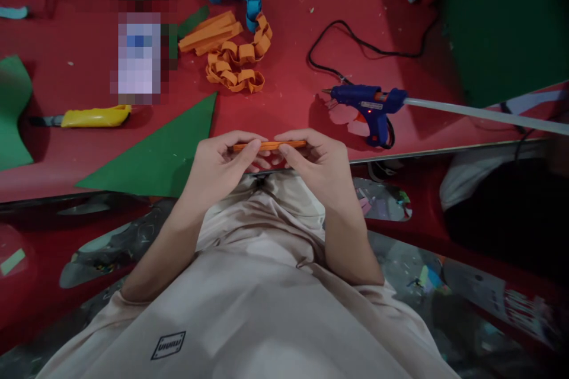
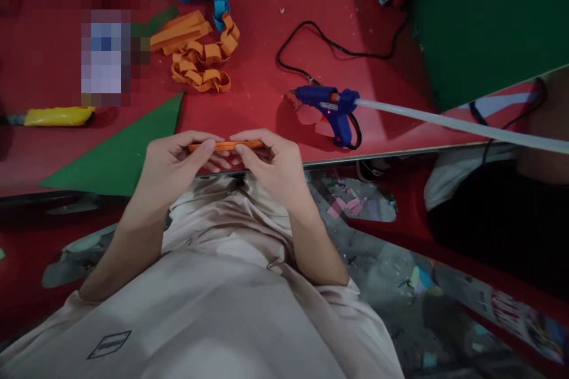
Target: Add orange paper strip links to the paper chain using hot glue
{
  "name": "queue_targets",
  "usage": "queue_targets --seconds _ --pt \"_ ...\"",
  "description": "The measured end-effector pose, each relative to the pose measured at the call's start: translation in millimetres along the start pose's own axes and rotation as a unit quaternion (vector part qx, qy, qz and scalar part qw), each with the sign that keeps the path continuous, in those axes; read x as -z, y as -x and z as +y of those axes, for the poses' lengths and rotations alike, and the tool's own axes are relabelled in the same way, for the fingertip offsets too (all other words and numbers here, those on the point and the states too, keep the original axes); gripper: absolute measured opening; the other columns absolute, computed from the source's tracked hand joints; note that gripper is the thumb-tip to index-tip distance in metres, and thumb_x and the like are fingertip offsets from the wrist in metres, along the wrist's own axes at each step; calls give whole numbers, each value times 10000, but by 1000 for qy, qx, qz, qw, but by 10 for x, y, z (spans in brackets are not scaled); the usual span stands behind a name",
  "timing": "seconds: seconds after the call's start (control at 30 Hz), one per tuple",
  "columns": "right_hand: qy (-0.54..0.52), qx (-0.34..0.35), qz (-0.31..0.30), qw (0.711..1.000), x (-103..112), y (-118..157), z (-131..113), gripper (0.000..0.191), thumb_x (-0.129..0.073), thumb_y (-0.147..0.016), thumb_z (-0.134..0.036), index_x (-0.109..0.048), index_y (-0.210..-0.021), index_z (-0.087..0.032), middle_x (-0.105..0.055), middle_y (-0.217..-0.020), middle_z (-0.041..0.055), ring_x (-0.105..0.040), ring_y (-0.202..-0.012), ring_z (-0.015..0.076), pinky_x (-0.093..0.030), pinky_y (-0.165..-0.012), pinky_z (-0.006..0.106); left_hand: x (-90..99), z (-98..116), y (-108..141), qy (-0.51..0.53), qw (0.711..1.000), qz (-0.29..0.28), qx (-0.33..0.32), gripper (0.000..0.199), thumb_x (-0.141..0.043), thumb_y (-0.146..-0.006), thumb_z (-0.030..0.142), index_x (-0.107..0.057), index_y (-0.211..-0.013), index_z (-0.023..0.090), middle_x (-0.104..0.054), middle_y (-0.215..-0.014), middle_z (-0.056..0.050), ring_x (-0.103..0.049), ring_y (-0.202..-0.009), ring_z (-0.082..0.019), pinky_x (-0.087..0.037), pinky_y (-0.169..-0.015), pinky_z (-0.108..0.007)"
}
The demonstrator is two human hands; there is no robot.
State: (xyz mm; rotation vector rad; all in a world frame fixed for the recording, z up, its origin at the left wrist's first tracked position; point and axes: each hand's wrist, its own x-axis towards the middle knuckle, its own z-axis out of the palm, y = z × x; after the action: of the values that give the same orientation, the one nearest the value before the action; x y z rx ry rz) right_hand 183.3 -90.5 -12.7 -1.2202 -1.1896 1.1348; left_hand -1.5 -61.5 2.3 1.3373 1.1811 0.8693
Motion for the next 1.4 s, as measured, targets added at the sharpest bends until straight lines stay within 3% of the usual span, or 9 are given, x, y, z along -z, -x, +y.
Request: queue_targets --seconds 0.27,0.43,0.6,0.77,1.0,1.1,1.33,1.4 --pt "-17 -1 -7 1000 8 -7 33 178 -772 -901 -326 -763 -1047 -223 -790 -975 9 -732 -799 122 -613 -757 241 55 -15 2 -24 999 -18 -22 302 -728 -925 459 -779 -1060 193 -804 -913 -53 -790 -787 -178 -669 -734 -250" --pt "-18 -20 1 1000 11 -15 25 163 -756 -908 -351 -752 -1007 -221 -776 -903 3 -713 -727 117 -608 -661 229 64 15 6 -72 996 6 -57 199 -713 -937 350 -792 -1035 195 -804 -948 -39 -770 -709 -130 -637 -683 -184" --pt "-10 -5 -8 1000 12 -22 73 199 -777 -874 -304 -745 -1050 -216 -780 -993 20 -732 -867 137 -616 -762 243 47 38 8 -74 996 11 -41 158 -695 -922 266 -797 -1015 188 -807 -942 -39 -770 -723 -137 -647 -698 -190" --pt "-13 -4 -20 1000 3 -3 105 227 -783 -866 -298 -738 -1071 -213 -777 -1041 33 -733 -912 153 -615 -820 271 62 -47 -2 -58 998 24 -26 208 -698 -939 355 -801 -1020 194 -807 -962 -39 -778 -769 -155 -673 -769 -237" --pt "9 44 -60 997 74 36 68 315 -768 -899 -272 -706 -1207 -249 -757 -1179 34 -731 -1030 164 -616 -874 271 79 -23 -1 -39 999 19 4 321 -750 -908 479 -793 -1057 198 -795 -867 -33 -777 -676 -155 -671 -705 -234" --pt "22 54 -51 997 84 42 70 288 -777 -897 -289 -723 -1178 -257 -761 -1173 32 -734 -1053 174 -623 -898 284 90 -11 2 -29 999 14 11 342 -764 -894 495 -792 -1062 198 -798 -866 -35 -778 -669 -157 -668 -690 -229" --pt "-18 8 20 1000 0 28 96 133 -761 -898 -281 -764 -1023 -236 -790 -995 10 -724 -672 114 -631 -659 247 115 -36 27 -40 999 -26 4 357 -789 -871 501 -791 -1055 195 -807 -853 -37 -800 -739 -188 -663 -699 -236" --pt "8 28 14 999 17 28 87 115 -744 -918 -279 -776 -1020 -237 -796 -987 15 -729 -684 120 -628 -671 251 112 -27 29 -44 999 -21 9 328 -778 -883 483 -794 -1036 192 -808 -850 -37 -798 -719 -185 -653 -667 -226"
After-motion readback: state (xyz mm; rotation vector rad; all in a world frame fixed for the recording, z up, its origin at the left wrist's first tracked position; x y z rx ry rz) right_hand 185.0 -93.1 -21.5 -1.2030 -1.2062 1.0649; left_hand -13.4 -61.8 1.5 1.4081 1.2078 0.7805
